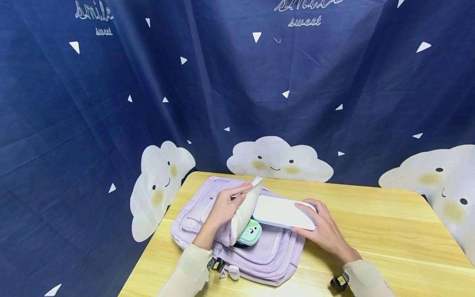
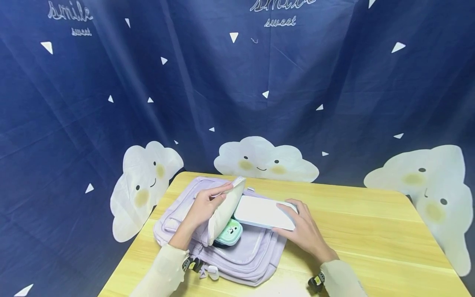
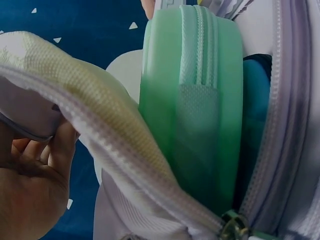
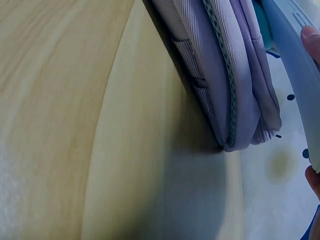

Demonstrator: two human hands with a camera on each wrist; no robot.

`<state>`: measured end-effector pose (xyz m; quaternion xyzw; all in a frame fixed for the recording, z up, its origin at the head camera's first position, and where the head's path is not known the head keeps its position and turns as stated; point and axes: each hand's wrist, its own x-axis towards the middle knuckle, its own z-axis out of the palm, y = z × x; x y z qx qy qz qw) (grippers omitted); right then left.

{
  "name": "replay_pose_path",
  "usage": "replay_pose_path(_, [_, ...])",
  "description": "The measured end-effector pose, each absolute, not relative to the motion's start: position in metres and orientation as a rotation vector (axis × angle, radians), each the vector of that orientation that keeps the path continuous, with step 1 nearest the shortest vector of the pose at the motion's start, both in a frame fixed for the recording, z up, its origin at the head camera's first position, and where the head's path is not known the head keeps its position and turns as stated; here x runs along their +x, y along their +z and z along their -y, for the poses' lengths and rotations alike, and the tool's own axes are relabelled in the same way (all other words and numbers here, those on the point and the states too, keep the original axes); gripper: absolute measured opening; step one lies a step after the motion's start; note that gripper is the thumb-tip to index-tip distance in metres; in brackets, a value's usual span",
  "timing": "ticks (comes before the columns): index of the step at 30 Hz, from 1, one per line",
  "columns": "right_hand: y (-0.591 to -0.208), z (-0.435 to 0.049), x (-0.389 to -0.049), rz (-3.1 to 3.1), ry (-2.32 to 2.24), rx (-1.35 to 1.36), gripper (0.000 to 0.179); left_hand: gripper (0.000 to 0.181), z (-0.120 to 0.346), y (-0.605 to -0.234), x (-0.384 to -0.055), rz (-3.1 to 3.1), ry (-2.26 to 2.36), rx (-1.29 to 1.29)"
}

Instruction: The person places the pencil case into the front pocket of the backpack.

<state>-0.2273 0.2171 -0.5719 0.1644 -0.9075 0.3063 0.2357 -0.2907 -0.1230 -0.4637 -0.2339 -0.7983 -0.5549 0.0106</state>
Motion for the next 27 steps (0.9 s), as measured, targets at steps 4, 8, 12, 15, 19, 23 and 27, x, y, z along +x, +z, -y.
replay_pose_path(4, [-0.572,-0.214,-0.229,2.488,0.837,0.456,0.08,0.037,0.122,-0.462,-0.291,2.491,-1.725,-0.747])
replay_pose_path(8, [-0.571,-0.209,-0.229,2.485,0.832,0.458,0.08,0.037,0.121,-0.461,-0.291,2.489,-1.73,-0.764])
replay_pose_path(12, [-0.569,-0.202,-0.23,2.492,0.836,0.448,0.079,0.037,0.12,-0.462,-0.292,2.484,-1.744,-0.781])
replay_pose_path(15, [-0.566,-0.196,-0.23,2.507,0.842,0.434,0.078,0.037,0.12,-0.463,-0.292,2.479,-1.751,-0.788])
replay_pose_path(19, [-0.562,-0.189,-0.231,2.528,0.842,0.42,0.077,0.037,0.119,-0.464,-0.293,2.475,-1.754,-0.797])
replay_pose_path(23, [-0.56,-0.183,-0.233,2.537,0.844,0.412,0.077,0.037,0.119,-0.464,-0.294,2.469,-1.756,-0.803])
replay_pose_path(27, [-0.561,-0.177,-0.236,2.537,0.845,0.403,0.075,0.037,0.118,-0.464,-0.294,2.468,-1.757,-0.805])
